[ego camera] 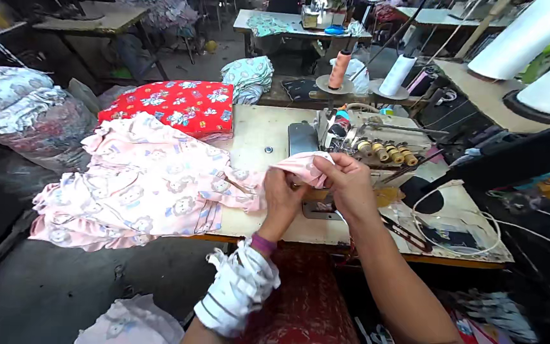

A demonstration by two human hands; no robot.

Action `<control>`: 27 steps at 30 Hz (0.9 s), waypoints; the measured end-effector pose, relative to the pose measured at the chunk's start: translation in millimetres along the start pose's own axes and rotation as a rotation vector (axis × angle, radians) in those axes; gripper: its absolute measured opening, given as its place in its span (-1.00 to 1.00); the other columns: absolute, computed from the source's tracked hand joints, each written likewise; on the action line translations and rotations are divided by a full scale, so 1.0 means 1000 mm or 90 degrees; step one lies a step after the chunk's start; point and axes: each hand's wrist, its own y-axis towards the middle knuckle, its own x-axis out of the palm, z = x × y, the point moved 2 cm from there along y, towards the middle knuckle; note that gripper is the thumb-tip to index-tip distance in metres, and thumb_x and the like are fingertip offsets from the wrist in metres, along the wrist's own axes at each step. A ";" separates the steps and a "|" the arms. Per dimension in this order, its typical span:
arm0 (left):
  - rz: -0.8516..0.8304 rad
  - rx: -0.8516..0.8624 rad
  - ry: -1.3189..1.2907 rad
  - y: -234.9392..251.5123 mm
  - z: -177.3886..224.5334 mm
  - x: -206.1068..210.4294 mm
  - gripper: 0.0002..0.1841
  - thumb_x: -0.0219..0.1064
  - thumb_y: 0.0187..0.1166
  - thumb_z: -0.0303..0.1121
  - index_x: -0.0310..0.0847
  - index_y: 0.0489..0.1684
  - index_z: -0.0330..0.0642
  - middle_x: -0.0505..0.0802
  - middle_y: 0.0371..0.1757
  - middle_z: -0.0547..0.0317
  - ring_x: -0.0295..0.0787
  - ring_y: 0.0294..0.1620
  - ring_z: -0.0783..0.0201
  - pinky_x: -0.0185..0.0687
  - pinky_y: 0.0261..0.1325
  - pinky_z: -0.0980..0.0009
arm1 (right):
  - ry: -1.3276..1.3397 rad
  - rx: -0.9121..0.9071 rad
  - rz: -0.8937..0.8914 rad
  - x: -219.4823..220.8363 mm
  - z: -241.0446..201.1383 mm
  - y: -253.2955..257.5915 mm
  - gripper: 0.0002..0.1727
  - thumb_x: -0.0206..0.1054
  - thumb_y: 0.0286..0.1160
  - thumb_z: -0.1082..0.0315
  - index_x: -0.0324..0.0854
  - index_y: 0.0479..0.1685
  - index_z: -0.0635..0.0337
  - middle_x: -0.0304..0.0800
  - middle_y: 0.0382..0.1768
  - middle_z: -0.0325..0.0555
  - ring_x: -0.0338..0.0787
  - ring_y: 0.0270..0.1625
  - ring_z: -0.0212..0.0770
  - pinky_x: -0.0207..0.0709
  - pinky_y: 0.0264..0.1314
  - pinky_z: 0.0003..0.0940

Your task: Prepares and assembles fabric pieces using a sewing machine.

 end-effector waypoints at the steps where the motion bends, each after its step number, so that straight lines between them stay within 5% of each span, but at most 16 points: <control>1: 0.034 -0.002 -0.003 0.013 -0.008 0.002 -0.60 0.54 0.32 -0.41 0.63 -0.03 -0.60 0.77 -0.05 -0.38 0.74 0.09 -0.23 0.59 0.24 -0.14 | 0.002 0.002 0.002 0.000 0.000 -0.003 -0.96 0.42 0.47 0.53 0.75 -0.25 0.21 0.85 -0.50 -0.28 0.80 -0.49 -0.45 0.73 -0.32 -0.52; 4: 0.089 -0.001 -0.173 0.037 -0.027 -0.001 -0.85 0.43 0.44 -0.61 0.72 -0.12 -0.49 0.80 -0.16 -0.04 0.80 -0.15 0.27 0.77 0.01 0.32 | 0.019 -0.001 0.006 -0.003 0.000 -0.003 -0.90 0.34 0.51 0.58 0.74 -0.24 0.22 0.86 -0.49 -0.26 0.83 -0.46 -0.44 0.77 -0.26 -0.51; 6: 0.061 -0.096 -0.411 0.041 -0.026 -0.012 -0.85 0.30 0.56 -0.64 0.74 -0.04 -0.35 0.86 -0.16 0.28 0.79 -0.17 0.52 0.76 0.01 0.48 | 0.048 0.013 0.007 -0.010 -0.001 0.005 -0.86 0.24 0.58 0.59 0.70 -0.22 0.25 0.87 -0.46 -0.24 0.85 -0.44 -0.41 0.79 -0.24 -0.48; 8: -0.040 -0.237 -0.699 0.039 -0.018 -0.034 -0.73 0.04 0.74 -0.52 0.74 -0.05 -0.14 0.91 -0.13 0.27 0.85 -0.09 0.42 0.75 0.15 0.39 | 0.081 0.033 -0.009 -0.018 0.000 0.014 -0.81 0.15 0.65 0.57 0.68 -0.23 0.23 0.88 -0.45 -0.22 0.85 -0.43 -0.40 0.80 -0.24 -0.47; 10: -0.125 -0.318 -0.844 0.035 -0.008 -0.061 -0.66 0.03 0.76 -0.31 0.80 -0.24 0.00 0.92 -0.23 0.23 0.89 -0.17 0.38 0.81 0.04 0.40 | 0.090 0.050 -0.014 -0.019 0.001 0.019 -0.76 0.11 0.69 0.55 0.68 -0.25 0.22 0.88 -0.46 -0.22 0.84 -0.45 -0.41 0.78 -0.26 -0.50; 13: -0.231 -0.338 -0.708 0.036 0.000 -0.092 -0.65 0.03 0.78 -0.24 0.70 -0.41 0.07 0.82 -0.48 0.35 0.78 -0.45 0.52 0.75 -0.30 0.55 | 0.072 0.050 -0.019 -0.013 0.001 0.019 -0.73 0.12 0.69 0.54 0.69 -0.34 0.17 0.87 -0.49 -0.23 0.83 -0.47 -0.43 0.77 -0.28 -0.51; 16: -0.281 -0.271 -0.532 0.042 -0.008 -0.104 -0.84 0.16 0.72 -0.43 0.63 -0.25 0.01 0.74 -0.56 0.43 0.65 -0.57 0.59 0.62 -0.41 0.62 | 0.041 0.059 -0.009 -0.013 0.003 0.017 -0.70 0.11 0.72 0.51 0.66 -0.39 0.13 0.85 -0.52 -0.25 0.83 -0.49 -0.42 0.78 -0.29 -0.48; 18: -0.333 -0.187 -0.480 0.042 -0.015 -0.107 -0.84 0.38 0.51 -0.52 0.59 -0.16 0.00 0.75 -0.55 0.47 0.64 -0.53 0.62 0.61 -0.37 0.65 | 0.041 0.076 0.018 -0.015 0.003 0.017 -0.70 0.12 0.74 0.49 0.66 -0.40 0.15 0.85 -0.53 -0.24 0.83 -0.51 -0.40 0.79 -0.32 -0.47; 21: -0.387 0.022 -0.219 0.040 -0.009 -0.110 -0.82 0.60 0.30 -0.46 0.75 -0.22 -0.17 0.75 -0.27 0.32 0.66 -0.21 0.50 0.63 -0.11 0.57 | 0.060 0.107 0.043 -0.020 -0.002 0.025 -0.74 0.12 0.78 0.43 0.66 -0.30 0.19 0.87 -0.48 -0.19 0.85 -0.49 -0.35 0.81 -0.32 -0.41; 24: -0.260 0.195 0.037 0.039 -0.011 -0.108 -0.75 0.53 0.33 -0.61 0.78 -0.05 -0.30 0.75 -0.16 -0.08 0.76 -0.22 0.08 0.74 -0.17 0.16 | 0.061 0.118 0.048 -0.015 -0.007 0.026 -0.76 0.17 0.77 0.39 0.67 -0.30 0.18 0.86 -0.49 -0.19 0.83 -0.50 -0.37 0.78 -0.37 -0.45; 27: -0.059 0.303 0.080 0.042 -0.021 -0.111 -0.87 0.46 0.37 -0.65 0.81 -0.19 -0.38 0.76 -0.19 -0.14 0.75 -0.18 0.08 0.72 -0.06 0.28 | 0.048 0.128 0.021 -0.006 -0.005 0.025 -0.73 0.13 0.79 0.41 0.66 -0.32 0.20 0.85 -0.50 -0.16 0.83 -0.51 -0.36 0.77 -0.38 -0.47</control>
